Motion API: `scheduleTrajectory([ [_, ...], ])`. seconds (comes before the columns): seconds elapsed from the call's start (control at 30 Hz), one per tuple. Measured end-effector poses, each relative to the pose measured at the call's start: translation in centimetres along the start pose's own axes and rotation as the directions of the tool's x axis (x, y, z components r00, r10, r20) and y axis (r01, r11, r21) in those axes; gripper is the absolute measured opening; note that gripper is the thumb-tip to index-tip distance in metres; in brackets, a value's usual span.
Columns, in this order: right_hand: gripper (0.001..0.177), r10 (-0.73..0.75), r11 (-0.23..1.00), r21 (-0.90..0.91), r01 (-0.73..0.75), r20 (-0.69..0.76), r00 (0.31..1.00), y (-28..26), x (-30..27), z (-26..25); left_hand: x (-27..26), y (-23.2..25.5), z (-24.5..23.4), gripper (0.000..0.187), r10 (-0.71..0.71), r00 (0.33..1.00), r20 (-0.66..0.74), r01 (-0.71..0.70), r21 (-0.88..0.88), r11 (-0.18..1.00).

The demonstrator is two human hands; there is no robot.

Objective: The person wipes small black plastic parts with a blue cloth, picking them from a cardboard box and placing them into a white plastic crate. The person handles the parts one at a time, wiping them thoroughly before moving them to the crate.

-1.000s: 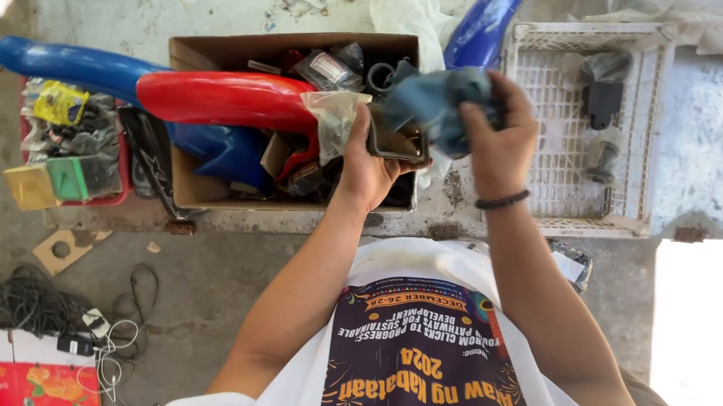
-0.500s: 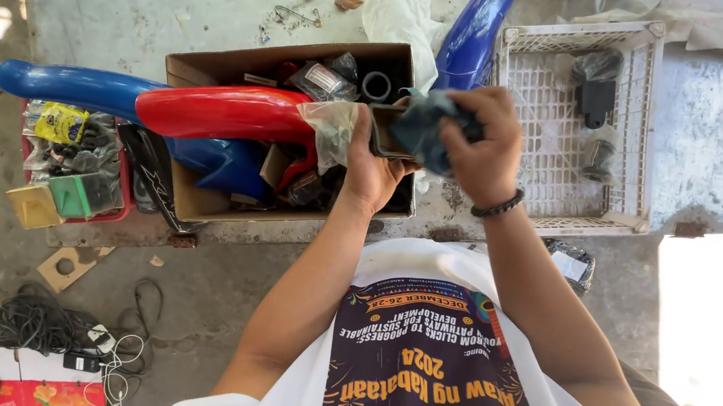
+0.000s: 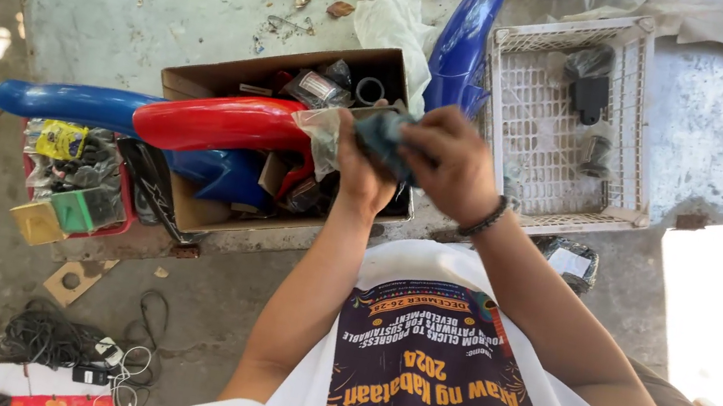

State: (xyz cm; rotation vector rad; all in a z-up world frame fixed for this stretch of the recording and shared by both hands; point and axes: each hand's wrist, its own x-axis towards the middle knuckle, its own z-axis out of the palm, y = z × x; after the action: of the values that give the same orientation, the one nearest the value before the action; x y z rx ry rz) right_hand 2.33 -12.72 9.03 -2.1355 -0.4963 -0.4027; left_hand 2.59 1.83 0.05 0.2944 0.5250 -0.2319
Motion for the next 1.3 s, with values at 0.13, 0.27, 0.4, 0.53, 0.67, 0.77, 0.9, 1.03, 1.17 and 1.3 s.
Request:
scheduleTrajectory([
  [0.13,0.019,-0.115,0.993,0.001,0.115,0.059,0.992,1.8,-2.6,2.5,-0.5,1.5,1.6,0.091,-0.211,0.977,0.027,0.211,-0.005,0.977],
  [0.27,0.015,0.106,0.992,-0.057,-0.113,-0.108,0.988,4.2,-2.1,1.1,1.9,0.4,-3.4,0.072,0.044,0.995,0.093,-0.037,-0.076,0.996],
  [0.4,0.016,0.066,0.994,-0.070,-0.083,-0.223,0.973,1.4,0.0,-0.6,-1.1,0.1,0.5,0.067,0.018,0.998,0.053,-0.014,-0.082,0.997],
  [0.53,0.023,-0.065,0.995,-0.077,0.059,-0.079,0.995,1.5,-1.8,2.1,-1.4,0.6,2.3,0.063,-0.001,1.000,-0.028,-0.002,-0.102,0.995],
  [0.67,0.012,0.037,0.971,-0.227,-0.073,-0.161,0.986,5.1,-2.1,0.8,0.3,0.5,-0.7,0.058,0.015,0.998,0.057,-0.009,-0.103,0.995],
  [0.77,0.009,0.070,0.963,-0.238,-0.128,-0.240,0.968,4.0,-0.9,-0.1,-1.3,0.5,1.3,0.059,0.014,0.996,0.090,-0.002,-0.135,0.991],
  [0.9,0.019,-0.106,0.979,-0.183,0.090,-0.081,0.991,-0.1,-0.9,1.2,0.7,0.0,-1.3,0.066,-0.038,0.998,0.041,0.042,-0.079,0.996],
  [1.03,0.017,-0.046,0.966,-0.259,0.016,-0.111,0.993,3.7,-1.3,0.4,0.6,0.8,-0.3,0.062,0.034,0.997,0.064,-0.032,-0.023,0.999],
  [1.17,0.015,0.032,0.978,-0.197,-0.071,-0.198,0.980,2.5,-0.7,-1.3,-1.0,0.7,2.3,0.062,0.027,0.998,0.055,-0.020,-0.109,0.994],
  [1.3,0.028,-0.111,0.990,-0.090,0.106,-0.061,0.992,0.5,-1.5,1.7,1.4,-0.1,-0.4,0.097,-0.250,0.961,0.120,0.271,-0.213,0.939],
])
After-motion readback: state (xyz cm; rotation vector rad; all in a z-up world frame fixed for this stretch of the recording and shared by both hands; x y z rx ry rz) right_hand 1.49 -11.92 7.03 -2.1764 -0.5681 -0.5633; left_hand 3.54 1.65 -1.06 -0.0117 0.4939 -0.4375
